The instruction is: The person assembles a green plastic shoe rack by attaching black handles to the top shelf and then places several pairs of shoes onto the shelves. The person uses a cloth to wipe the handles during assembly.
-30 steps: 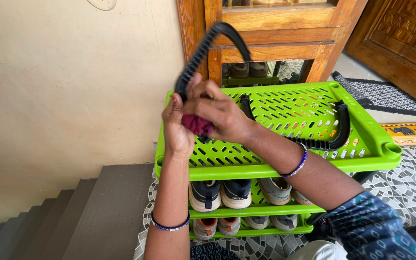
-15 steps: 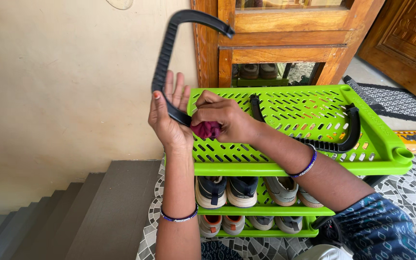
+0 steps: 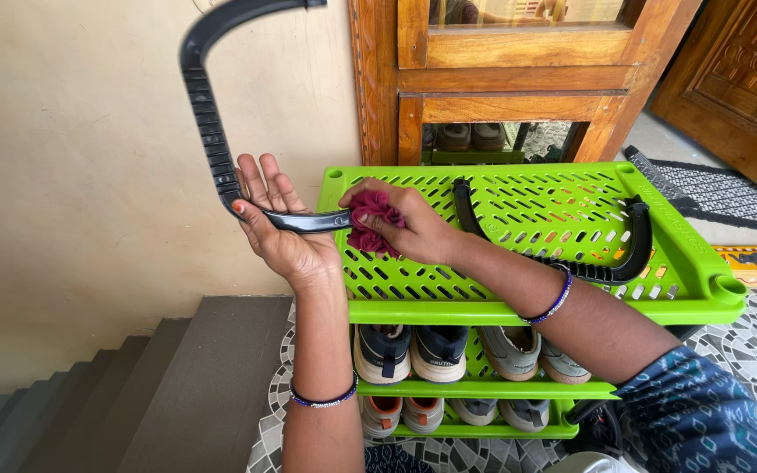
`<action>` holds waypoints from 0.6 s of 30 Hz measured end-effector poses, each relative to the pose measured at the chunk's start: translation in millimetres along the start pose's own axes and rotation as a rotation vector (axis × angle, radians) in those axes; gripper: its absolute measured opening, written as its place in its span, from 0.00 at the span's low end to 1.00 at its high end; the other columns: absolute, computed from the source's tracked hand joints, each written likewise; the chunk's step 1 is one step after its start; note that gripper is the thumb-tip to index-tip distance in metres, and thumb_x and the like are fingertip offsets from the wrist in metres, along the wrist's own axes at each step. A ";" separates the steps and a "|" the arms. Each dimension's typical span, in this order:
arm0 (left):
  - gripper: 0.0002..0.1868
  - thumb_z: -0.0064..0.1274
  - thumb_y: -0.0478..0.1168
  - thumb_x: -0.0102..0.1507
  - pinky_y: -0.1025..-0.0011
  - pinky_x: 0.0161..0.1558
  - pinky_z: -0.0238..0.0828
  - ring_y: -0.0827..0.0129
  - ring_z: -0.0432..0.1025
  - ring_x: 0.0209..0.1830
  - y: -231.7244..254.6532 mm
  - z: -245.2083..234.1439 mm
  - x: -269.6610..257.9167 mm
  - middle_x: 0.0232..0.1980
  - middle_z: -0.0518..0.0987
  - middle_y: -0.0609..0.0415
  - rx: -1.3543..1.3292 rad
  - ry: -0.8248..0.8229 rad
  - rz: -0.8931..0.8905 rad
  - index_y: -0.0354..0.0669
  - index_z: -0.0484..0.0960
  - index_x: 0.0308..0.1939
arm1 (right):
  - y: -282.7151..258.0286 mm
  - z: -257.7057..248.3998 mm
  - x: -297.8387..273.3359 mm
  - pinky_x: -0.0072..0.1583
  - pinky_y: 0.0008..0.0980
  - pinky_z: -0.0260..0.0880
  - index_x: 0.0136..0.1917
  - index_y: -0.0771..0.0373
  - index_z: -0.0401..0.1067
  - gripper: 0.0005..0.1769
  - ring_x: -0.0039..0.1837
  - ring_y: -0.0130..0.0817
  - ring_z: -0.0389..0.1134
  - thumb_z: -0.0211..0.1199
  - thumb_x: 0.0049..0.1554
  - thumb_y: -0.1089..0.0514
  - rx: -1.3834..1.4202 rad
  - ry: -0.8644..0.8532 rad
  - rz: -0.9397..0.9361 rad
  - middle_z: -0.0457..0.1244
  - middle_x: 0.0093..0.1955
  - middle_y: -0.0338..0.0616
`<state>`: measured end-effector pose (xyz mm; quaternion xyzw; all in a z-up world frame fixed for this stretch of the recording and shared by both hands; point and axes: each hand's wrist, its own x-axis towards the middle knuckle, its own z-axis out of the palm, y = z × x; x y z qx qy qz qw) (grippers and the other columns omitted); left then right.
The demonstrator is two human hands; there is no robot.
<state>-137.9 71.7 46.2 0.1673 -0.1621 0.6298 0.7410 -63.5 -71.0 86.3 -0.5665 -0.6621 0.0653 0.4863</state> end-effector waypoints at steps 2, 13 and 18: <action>0.31 0.44 0.51 0.73 0.65 0.67 0.74 0.56 0.70 0.71 0.9 3.1 -3.0 0.74 0.70 0.42 0.049 -0.030 0.006 0.35 0.61 0.75 | 7.9 6.2 -2.2 0.40 0.25 0.69 0.60 0.64 0.69 0.08 0.39 0.27 0.66 0.55 0.68 0.64 0.125 0.062 0.084 0.66 0.43 0.44; 0.37 0.45 0.58 0.72 0.78 0.23 0.49 0.81 0.55 0.17 1.7 -10.5 -2.8 0.30 0.75 0.57 -0.037 -0.122 -0.146 0.43 0.59 0.79 | 11.5 13.2 -8.1 0.40 0.32 0.71 0.59 0.62 0.66 0.06 0.40 0.32 0.69 0.54 0.68 0.61 -0.001 0.196 -0.024 0.66 0.41 0.46; 0.36 0.43 0.58 0.72 0.81 0.22 0.49 0.83 0.54 0.16 -2.3 -23.2 4.8 0.29 0.74 0.59 -0.202 -0.121 -0.311 0.44 0.58 0.79 | 1.5 -8.2 -11.1 0.39 0.40 0.69 0.58 0.62 0.68 0.20 0.42 0.42 0.68 0.62 0.51 0.61 -0.838 0.028 -0.557 0.64 0.38 0.44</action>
